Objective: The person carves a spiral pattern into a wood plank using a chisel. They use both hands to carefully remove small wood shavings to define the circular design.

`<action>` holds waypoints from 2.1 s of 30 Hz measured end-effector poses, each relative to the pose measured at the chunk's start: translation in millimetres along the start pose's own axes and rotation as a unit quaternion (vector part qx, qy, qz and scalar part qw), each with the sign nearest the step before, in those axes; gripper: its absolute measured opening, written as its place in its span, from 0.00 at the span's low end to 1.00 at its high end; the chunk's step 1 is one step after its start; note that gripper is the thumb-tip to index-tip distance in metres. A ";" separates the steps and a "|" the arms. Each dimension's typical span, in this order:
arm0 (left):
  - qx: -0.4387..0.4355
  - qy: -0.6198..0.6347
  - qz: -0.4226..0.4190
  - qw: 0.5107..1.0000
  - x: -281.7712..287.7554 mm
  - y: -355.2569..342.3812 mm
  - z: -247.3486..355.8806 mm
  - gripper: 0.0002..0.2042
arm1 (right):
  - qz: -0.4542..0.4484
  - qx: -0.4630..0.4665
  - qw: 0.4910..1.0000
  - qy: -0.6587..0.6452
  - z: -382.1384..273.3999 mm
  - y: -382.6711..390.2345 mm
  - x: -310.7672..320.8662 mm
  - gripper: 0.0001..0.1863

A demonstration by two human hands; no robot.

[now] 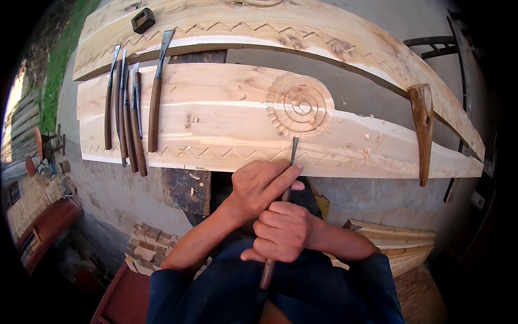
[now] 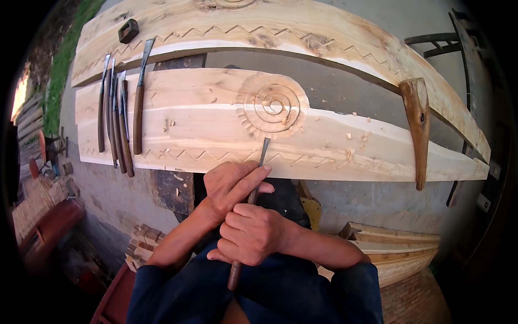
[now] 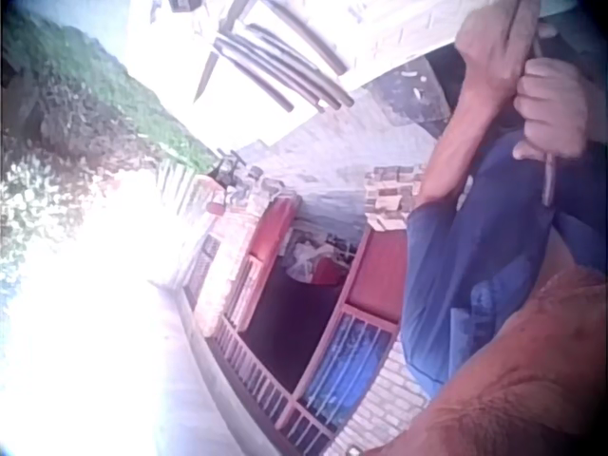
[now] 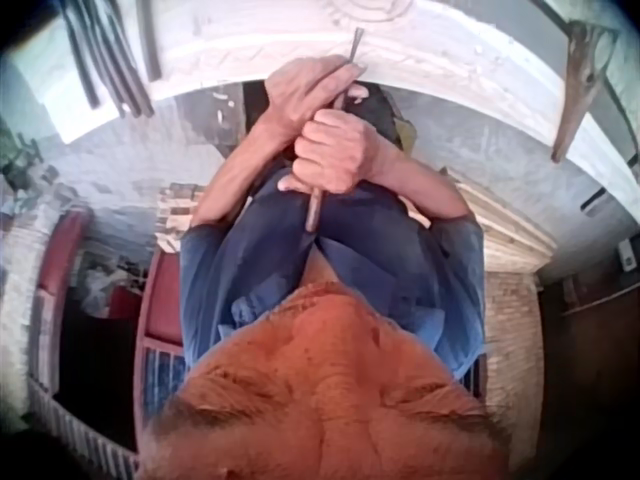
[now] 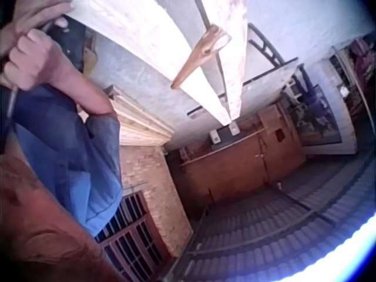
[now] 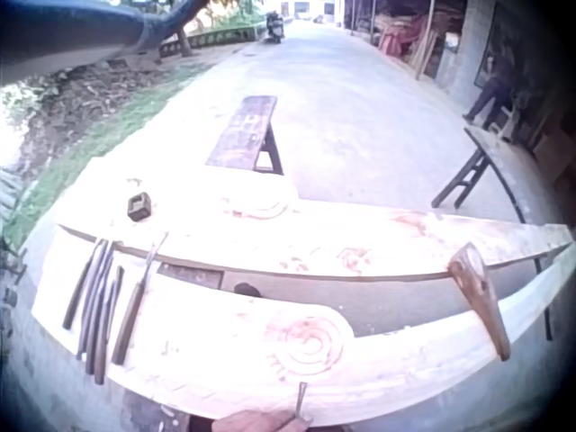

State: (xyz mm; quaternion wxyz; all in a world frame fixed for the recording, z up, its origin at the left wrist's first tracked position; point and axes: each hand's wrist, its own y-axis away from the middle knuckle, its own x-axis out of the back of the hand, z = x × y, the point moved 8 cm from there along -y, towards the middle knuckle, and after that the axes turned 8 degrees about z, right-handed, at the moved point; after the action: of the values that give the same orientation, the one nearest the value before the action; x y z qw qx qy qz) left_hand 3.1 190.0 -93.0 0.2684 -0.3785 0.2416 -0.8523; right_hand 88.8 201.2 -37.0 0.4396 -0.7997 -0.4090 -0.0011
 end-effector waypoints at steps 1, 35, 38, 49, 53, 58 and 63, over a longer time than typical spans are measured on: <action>0.000 0.001 0.000 1.000 -0.2 -0.4 0.3 0.25 | -0.001 0.000 1.000 0.001 0.3 -0.3 0.8 0.29; 0.002 0.013 -0.004 1.000 -1.3 3.0 5.5 0.24 | 0.022 0.028 0.999 0.036 -9.2 10.7 -2.7 0.28; 0.011 0.013 -0.012 1.000 4.1 4.9 3.4 0.24 | 0.040 0.023 0.998 0.031 -11.4 6.7 -8.0 0.28; 0.038 0.014 -0.004 0.999 9.8 7.7 -7.0 0.24 | 0.029 -0.007 1.000 0.003 -3.3 -3.4 -15.0 0.27; 0.036 0.014 0.004 0.999 9.9 6.4 -7.4 0.29 | 0.038 -0.009 0.999 0.003 -2.8 -7.1 -13.8 0.28; 0.036 0.016 -0.002 0.999 12.2 2.6 -10.9 0.28 | 0.052 -0.023 0.998 0.009 -0.5 -13.6 -15.3 0.29; 0.036 0.035 -0.021 0.999 15.0 -1.3 -15.2 0.27 | 0.051 -0.017 0.998 0.022 1.3 -9.9 -24.5 0.29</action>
State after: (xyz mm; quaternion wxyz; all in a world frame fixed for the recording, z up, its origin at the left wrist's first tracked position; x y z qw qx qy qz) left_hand -17.6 184.5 -93.6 0.2555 -0.3439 0.2122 -0.8783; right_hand 65.6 188.9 -39.7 0.4346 -0.8266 -0.3575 -0.0029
